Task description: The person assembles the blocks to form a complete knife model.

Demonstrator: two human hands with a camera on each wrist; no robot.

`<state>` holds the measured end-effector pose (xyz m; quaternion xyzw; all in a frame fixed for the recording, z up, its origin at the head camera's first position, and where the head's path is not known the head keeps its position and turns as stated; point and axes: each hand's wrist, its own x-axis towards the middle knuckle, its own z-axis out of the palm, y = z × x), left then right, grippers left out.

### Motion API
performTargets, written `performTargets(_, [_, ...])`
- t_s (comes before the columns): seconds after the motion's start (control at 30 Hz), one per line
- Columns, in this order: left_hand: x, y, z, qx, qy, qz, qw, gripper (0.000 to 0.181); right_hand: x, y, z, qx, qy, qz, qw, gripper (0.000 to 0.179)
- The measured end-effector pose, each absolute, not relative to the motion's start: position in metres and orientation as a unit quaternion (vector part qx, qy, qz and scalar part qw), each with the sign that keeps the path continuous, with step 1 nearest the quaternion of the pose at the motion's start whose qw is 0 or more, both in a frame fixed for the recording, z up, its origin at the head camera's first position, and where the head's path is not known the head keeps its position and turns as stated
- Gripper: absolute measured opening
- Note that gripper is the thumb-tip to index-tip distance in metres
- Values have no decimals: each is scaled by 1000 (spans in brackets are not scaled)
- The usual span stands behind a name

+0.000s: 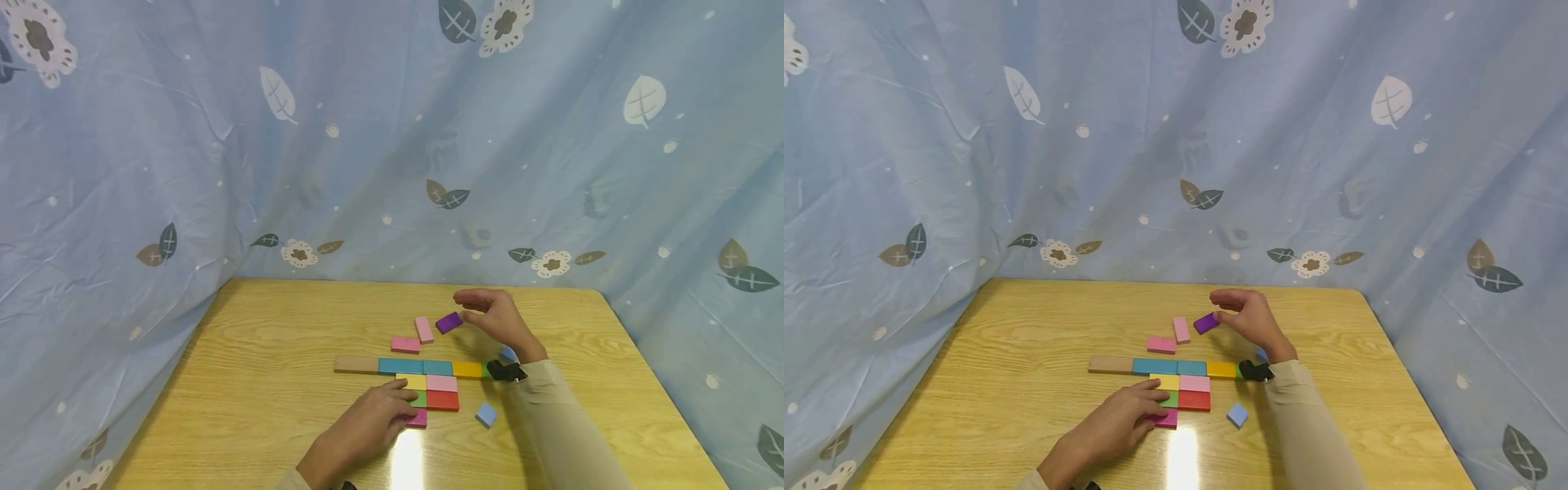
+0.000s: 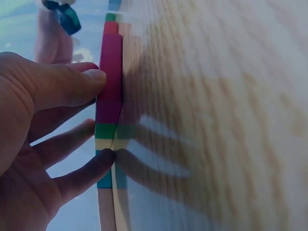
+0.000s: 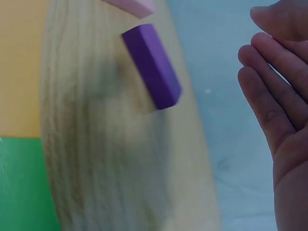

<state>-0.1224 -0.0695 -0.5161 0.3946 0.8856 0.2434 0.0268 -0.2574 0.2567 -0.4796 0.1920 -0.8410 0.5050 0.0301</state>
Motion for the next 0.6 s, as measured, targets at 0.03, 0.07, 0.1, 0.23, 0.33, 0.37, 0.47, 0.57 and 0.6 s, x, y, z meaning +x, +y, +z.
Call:
performTargets(0.03, [-122, -69, -516, 393, 886, 244, 29, 24, -259, 256, -482, 190, -840, 507, 25, 39])
performTargets(0.07, [-122, -69, -515, 392, 886, 244, 31, 25, -261, 256, -485, 187, -839, 510, 19, 39])
performTargets(0.1, [-122, -69, -515, 392, 886, 244, 32, 25, -263, 256, -488, 183, -840, 510, 14, 40])
performTargets(0.23, [-122, -68, -513, 392, 887, 243, 34, 25, -270, 255, -497, 171, -845, 506, 3, 43])
performTargets(0.33, [-122, -68, -511, 388, 888, 244, 42, 25, -273, 254, -504, 154, -852, 501, -5, 44])
performTargets(0.37, [-122, -68, -511, 387, 888, 244, 45, 25, -273, 254, -506, 151, -854, 498, -7, 44])
performTargets(0.47, [-122, -68, -511, 384, 888, 246, 54, 26, -273, 254, -512, 136, -858, 495, -15, 43])
performTargets(0.57, [-122, -69, -511, 383, 889, 246, 56, 26, -272, 253, -515, 137, -861, 490, -18, 42])
performTargets(0.6, [-122, -69, -511, 383, 888, 246, 56, 26, -271, 253, -516, 138, -862, 488, -17, 42])
